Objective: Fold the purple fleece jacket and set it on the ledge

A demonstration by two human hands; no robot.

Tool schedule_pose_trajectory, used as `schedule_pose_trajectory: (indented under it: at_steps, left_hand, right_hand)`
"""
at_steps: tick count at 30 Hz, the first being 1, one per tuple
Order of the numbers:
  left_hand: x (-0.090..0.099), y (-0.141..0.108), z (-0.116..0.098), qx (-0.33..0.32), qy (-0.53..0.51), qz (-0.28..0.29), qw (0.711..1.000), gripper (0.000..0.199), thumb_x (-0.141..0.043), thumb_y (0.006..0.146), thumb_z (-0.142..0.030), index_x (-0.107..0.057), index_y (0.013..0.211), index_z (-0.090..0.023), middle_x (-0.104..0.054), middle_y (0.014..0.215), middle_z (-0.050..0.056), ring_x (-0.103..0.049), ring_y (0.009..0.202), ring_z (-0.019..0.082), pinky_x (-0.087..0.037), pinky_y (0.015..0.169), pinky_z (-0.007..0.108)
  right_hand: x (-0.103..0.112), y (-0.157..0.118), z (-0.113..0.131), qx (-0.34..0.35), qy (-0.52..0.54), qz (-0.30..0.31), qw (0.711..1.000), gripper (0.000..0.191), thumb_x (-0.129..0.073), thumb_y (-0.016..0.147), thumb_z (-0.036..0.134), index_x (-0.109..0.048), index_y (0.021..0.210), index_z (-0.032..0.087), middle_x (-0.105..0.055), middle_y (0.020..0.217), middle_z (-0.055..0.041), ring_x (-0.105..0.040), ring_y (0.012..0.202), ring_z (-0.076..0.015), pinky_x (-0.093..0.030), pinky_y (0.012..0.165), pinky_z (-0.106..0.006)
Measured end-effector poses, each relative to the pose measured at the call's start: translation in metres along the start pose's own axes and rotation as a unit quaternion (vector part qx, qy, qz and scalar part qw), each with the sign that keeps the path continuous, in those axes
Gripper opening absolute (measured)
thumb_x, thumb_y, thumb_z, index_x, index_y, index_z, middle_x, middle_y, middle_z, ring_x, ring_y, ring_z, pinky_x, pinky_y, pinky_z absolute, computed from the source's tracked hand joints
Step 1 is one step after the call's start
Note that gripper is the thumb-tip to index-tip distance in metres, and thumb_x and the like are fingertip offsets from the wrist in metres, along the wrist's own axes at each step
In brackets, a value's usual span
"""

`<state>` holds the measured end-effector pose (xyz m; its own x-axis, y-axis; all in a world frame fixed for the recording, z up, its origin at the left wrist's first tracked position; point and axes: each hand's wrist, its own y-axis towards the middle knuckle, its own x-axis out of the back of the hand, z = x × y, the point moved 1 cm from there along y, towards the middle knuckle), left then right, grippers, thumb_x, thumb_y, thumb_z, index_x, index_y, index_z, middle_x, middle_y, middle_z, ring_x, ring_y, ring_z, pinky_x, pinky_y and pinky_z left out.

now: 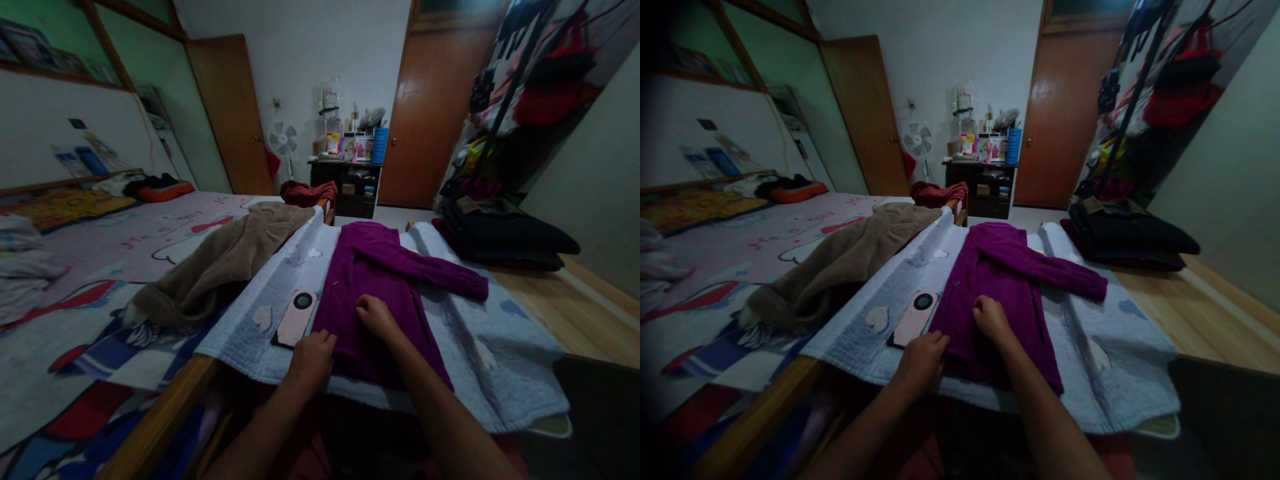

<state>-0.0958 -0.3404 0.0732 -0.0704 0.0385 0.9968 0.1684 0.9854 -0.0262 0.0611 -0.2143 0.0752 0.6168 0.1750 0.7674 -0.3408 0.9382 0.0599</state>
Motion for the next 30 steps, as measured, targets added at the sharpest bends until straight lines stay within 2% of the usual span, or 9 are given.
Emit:
schedule_pose_trajectory:
  at_steps: [3,7,12,15,19,22,25,28,30]
  left_hand:
    - [-0.006,0.0,0.002,0.002,-0.009,-0.021,1.0,0.022,-0.052,0.082,-0.013,-0.062,0.1,-0.022,-0.063,0.095,0.005,-0.059,0.089,0.023,-0.046,0.076,0.035]
    - [-0.009,-0.006,0.01,-0.002,-0.048,-0.066,0.997,0.024,-0.052,0.08,-0.011,-0.063,0.098,-0.023,-0.064,0.096,0.004,-0.058,0.092,0.023,-0.047,0.079,0.037]
    - [-0.01,-0.011,0.017,-0.058,-0.121,-0.163,0.977,0.039,-0.049,0.072,-0.002,-0.063,0.103,-0.022,-0.065,0.114,0.005,-0.055,0.109,0.022,-0.043,0.098,0.042]
    - [-0.014,-0.008,0.018,-0.093,-0.153,-0.203,0.963,0.043,-0.049,0.067,0.0,-0.063,0.102,-0.019,-0.063,0.122,0.008,-0.051,0.121,0.024,-0.039,0.106,0.046]
    - [-0.019,-0.004,0.014,-0.106,-0.163,-0.172,0.966,0.038,-0.052,0.066,-0.003,-0.061,0.1,-0.018,-0.061,0.126,0.01,-0.047,0.127,0.026,-0.035,0.11,0.048]
    - [-0.015,-0.003,0.009,-0.114,-0.161,-0.119,0.973,0.036,-0.06,0.068,-0.011,-0.06,0.103,-0.018,-0.06,0.127,0.01,-0.047,0.126,0.026,-0.035,0.11,0.044]
    - [-0.001,-0.002,0.006,-0.116,-0.158,-0.062,0.979,0.035,-0.07,0.071,-0.035,-0.06,0.1,-0.018,-0.062,0.12,0.01,-0.053,0.117,0.027,-0.041,0.103,0.041]
    - [0.016,0.008,0.007,-0.1,-0.158,0.0,0.982,0.034,-0.054,0.085,-0.054,-0.06,0.09,-0.021,-0.067,0.097,0.005,-0.062,0.092,0.022,-0.048,0.085,0.035]
    - [0.023,0.024,0.009,-0.074,-0.156,-0.003,0.985,0.034,-0.036,0.096,-0.045,-0.061,0.092,-0.022,-0.067,0.09,0.004,-0.063,0.084,0.019,-0.048,0.079,0.031]
  right_hand:
    - [-0.012,0.007,0.007,-0.06,-0.091,0.014,0.994,0.024,-0.054,0.083,0.026,-0.062,0.102,0.016,-0.07,0.1,-0.012,-0.064,0.095,-0.0238,-0.044,0.082,-0.031]
    - [-0.024,0.007,0.02,-0.089,-0.169,-0.029,0.981,0.042,-0.055,0.085,0.036,-0.053,0.12,0.013,-0.065,0.112,-0.0184,-0.06,0.106,-0.03,-0.043,0.084,-0.036]
    - [-0.028,0.015,0.021,-0.117,-0.107,-0.025,0.987,0.045,-0.056,0.085,0.033,-0.048,0.123,0.012,-0.068,0.104,-0.0162,-0.063,0.101,-0.0289,-0.045,0.082,-0.035]
    - [-0.023,0.021,0.016,-0.082,-0.032,-0.058,0.994,0.045,-0.056,0.085,0.027,-0.044,0.127,0.016,-0.067,0.109,-0.0113,-0.064,0.1,-0.0241,-0.045,0.084,-0.031]
    - [-0.018,0.019,0.008,0.011,-0.024,-0.111,0.993,0.039,-0.051,0.085,0.018,-0.049,0.124,0.021,-0.063,0.117,-0.0074,-0.059,0.107,-0.0192,-0.042,0.089,-0.028]
    - [-0.022,0.011,0.001,-0.01,-0.115,-0.098,0.988,0.03,-0.051,0.087,0.018,-0.056,0.116,0.021,-0.063,0.109,-0.0089,-0.057,0.105,-0.021,-0.04,0.089,-0.03]
    - [-0.029,0.003,-0.004,-0.042,-0.187,-0.071,0.979,0.03,-0.052,0.088,0.024,-0.058,0.118,0.022,-0.062,0.106,-0.0099,-0.056,0.101,-0.0231,-0.039,0.086,-0.032]
    - [-0.033,0.0,-0.005,-0.038,-0.205,-0.066,0.976,0.032,-0.053,0.089,0.026,-0.057,0.121,0.023,-0.06,0.107,-0.0099,-0.055,0.102,-0.0237,-0.038,0.086,-0.032]
    - [-0.033,-0.001,-0.005,-0.039,-0.201,-0.065,0.977,0.033,-0.053,0.089,0.027,-0.057,0.122,0.023,-0.059,0.108,-0.0094,-0.054,0.103,-0.0233,-0.038,0.086,-0.032]
